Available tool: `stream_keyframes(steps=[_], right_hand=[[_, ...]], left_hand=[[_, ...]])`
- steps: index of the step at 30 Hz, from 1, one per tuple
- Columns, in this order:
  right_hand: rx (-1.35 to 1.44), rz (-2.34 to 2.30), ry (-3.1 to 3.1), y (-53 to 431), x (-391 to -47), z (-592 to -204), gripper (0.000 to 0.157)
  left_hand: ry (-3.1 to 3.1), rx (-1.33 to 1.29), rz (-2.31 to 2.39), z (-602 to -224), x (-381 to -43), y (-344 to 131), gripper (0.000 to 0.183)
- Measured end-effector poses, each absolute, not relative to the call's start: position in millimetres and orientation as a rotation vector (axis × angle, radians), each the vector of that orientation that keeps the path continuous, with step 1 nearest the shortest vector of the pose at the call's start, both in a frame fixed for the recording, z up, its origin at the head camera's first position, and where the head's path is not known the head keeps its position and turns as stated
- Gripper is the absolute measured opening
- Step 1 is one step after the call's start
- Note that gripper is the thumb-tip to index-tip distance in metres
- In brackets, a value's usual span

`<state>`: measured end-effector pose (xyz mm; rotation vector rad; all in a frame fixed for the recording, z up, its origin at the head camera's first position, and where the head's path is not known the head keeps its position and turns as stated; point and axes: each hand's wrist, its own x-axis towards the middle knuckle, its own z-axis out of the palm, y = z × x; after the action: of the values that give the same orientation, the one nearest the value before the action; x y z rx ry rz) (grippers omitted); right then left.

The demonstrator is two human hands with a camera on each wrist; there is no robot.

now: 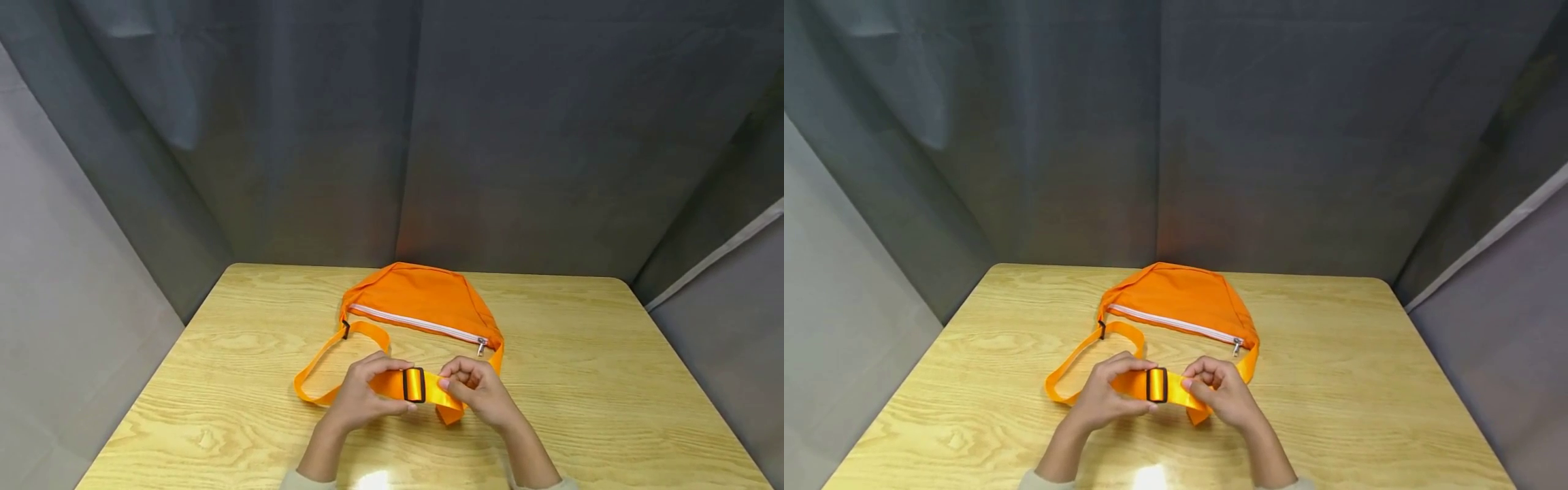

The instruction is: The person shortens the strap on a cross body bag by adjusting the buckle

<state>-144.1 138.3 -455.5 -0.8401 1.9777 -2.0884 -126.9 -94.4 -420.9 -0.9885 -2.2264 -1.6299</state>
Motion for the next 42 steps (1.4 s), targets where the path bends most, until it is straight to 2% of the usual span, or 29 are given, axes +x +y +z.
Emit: stream_keyframes(steps=[11, 18, 22, 27, 34, 42], right_hand=[[-0.915, -2.184, 1.828, 129.4, -143.9, -454.3, 0.008], [-0.904, -1.96, 2.053, 144.6, -147.6, -452.4, 0.009], [-0.938, -1.925, 2.086, 151.5, -150.3, -453.4, 0.012], [-0.971, -1.976, 2.011, 145.5, -151.3, -456.7, 0.011], [-0.851, -2.102, 1.911, 135.1, -145.6, -457.1, 0.007], [-0.818, -2.101, 1.898, 132.5, -146.0, -459.4, 0.011]], left_hand=[[-2.205, -1.045, -1.575, -420.9, -126.7, -91.4, 0.048], [-2.246, -0.937, -1.672, -419.8, -126.7, -99.3, 0.049], [-2.269, -0.882, -1.756, -433.7, -132.1, -104.5, 0.05], [-2.273, -0.932, -1.737, -452.4, -140.9, -102.9, 0.052], [-2.28, -0.959, -1.725, -425.4, -128.1, -95.8, 0.05], [-2.262, -0.954, -1.759, -425.7, -127.2, -97.2, 0.048]])
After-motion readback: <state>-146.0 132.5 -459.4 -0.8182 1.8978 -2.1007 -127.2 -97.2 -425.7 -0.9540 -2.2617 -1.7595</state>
